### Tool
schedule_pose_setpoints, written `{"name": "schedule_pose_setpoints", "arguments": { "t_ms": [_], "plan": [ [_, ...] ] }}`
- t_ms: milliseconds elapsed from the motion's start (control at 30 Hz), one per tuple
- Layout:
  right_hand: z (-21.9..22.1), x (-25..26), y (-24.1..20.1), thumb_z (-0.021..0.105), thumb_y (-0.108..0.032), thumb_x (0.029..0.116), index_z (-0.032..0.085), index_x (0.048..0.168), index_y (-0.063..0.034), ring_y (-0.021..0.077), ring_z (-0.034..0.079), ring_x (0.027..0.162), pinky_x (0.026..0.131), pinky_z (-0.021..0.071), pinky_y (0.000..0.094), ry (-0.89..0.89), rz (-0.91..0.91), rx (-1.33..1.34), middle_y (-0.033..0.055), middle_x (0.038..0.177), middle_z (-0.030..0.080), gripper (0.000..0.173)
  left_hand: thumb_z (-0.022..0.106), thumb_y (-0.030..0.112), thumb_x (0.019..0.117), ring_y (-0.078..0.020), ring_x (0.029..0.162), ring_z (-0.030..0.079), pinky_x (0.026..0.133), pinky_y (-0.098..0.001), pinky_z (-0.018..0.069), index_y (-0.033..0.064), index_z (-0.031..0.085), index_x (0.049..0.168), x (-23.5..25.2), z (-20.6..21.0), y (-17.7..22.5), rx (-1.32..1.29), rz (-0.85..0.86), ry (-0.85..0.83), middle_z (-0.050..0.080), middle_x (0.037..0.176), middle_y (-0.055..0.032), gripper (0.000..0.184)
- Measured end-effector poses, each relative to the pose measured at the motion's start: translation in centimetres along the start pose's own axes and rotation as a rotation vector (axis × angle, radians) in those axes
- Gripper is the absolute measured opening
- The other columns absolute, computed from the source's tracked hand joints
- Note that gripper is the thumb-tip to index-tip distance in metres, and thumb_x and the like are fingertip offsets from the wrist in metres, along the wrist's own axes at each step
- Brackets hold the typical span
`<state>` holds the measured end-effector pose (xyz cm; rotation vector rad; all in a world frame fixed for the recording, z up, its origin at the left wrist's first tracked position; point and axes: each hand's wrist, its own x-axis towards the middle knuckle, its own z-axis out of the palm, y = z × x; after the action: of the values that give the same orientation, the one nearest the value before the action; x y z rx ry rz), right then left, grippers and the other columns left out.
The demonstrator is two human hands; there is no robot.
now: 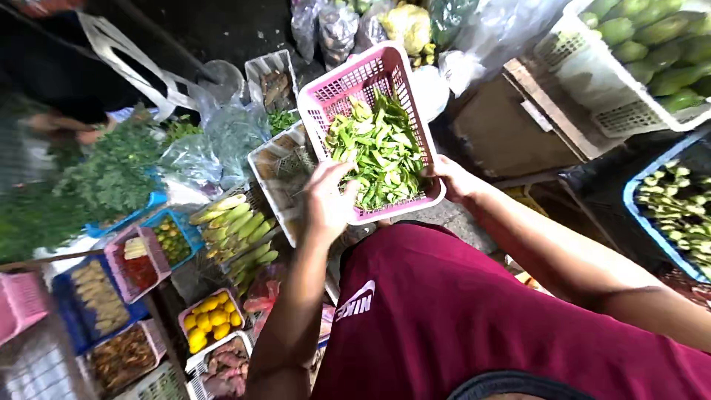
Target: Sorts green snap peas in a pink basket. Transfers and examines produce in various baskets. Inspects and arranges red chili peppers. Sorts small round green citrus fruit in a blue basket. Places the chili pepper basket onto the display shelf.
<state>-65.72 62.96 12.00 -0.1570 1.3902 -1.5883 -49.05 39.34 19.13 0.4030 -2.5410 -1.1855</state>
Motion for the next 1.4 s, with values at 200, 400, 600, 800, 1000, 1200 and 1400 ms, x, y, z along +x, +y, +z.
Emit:
{"name": "schedule_pose_setpoints", "arguments": {
  "t_ms": [200,400,600,800,1000,1200,1400],
  "plan": [
    [1.9,2.4,0.7,0.067,-0.031,0.0822,0.066,0.114,-0.0116,0.0156,0.074,0.080,0.072,0.0635,0.0377,-0.172,0.001,0.044,0.0053,0.093,0.075,0.037,0.069,0.026,0.0972,-0.0294,0.130,0.057,0.110,-0.0537,0.0441,0.0180,0.072,0.129,4.0,3.8,-2.5,0.415,0.152,-0.219,0.065,0.135,-0.0093,0.032],
    [2.8,3.1,1.6,0.071,-0.035,0.0781,0.067,0.109,-0.0115,0.0157,0.073,0.078,0.070,0.0633,0.0374,-0.234,0.106,0.049,0.0056,0.090,0.075,0.039,0.059,0.022,0.1024,-0.0257,0.123,0.063,0.108,-0.0471,0.0492,0.0095,0.070,0.125,9.4,-1.7,-3.9,0.398,-0.173,-0.024,0.068,0.127,-0.0113,0.028],
    [2.9,3.2,1.7,0.070,-0.036,0.0796,0.067,0.109,-0.0139,0.0132,0.073,0.077,0.069,0.0629,0.0346,-0.266,0.147,0.051,0.0033,0.089,0.075,0.037,0.070,0.026,0.0958,-0.0249,0.130,0.057,0.112,-0.0457,0.0459,0.0104,0.068,0.131,5.7,-4.4,-0.1,0.414,-0.070,0.015,0.064,0.135,-0.0096,0.038],
    [3.2,3.7,0.8,0.068,-0.031,0.0779,0.065,0.114,-0.0111,0.0142,0.073,0.080,0.071,0.0626,0.0359,-0.259,0.159,-0.028,0.0048,0.093,0.074,0.041,0.062,0.022,0.1000,-0.0232,0.135,0.055,0.113,-0.0447,0.0457,0.0127,0.070,0.131,-0.7,2.9,0.6,0.419,0.118,-0.344,0.063,0.140,-0.0056,0.033],
    [3.5,4.0,-0.1,0.067,-0.032,0.0773,0.066,0.110,-0.0113,0.0141,0.072,0.079,0.070,0.0621,0.0363,-0.273,0.144,-0.081,0.0045,0.091,0.074,0.039,0.058,0.030,0.1032,-0.0297,0.148,0.041,0.117,-0.0562,0.0369,0.0129,0.059,0.144,3.1,2.1,-1.3,0.570,-0.053,-0.329,0.049,0.157,-0.0073,0.044],
    [2.7,4.0,0.7,0.065,-0.031,0.0798,0.067,0.108,-0.0142,0.0121,0.072,0.071,0.063,0.0614,0.0327,-0.285,0.117,-0.026,0.0027,0.085,0.074,0.032,0.061,0.024,0.1017,-0.0212,0.141,0.051,0.119,-0.0449,0.0402,0.0125,0.069,0.132,4.8,-2.8,-3.1,0.330,-0.034,-0.077,0.059,0.147,-0.0062,0.033],
    [3.2,4.0,0.2,0.067,-0.031,0.0777,0.068,0.107,-0.0114,0.0130,0.072,0.074,0.067,0.0617,0.0339,-0.287,0.110,-0.064,0.0042,0.087,0.074,0.035,0.062,0.019,0.1004,-0.0248,0.117,0.067,0.102,-0.0459,0.0545,0.0091,0.075,0.117,5.6,0.2,0.1,0.542,-0.072,-0.225,0.072,0.120,-0.0078,0.023]
  ]
}}
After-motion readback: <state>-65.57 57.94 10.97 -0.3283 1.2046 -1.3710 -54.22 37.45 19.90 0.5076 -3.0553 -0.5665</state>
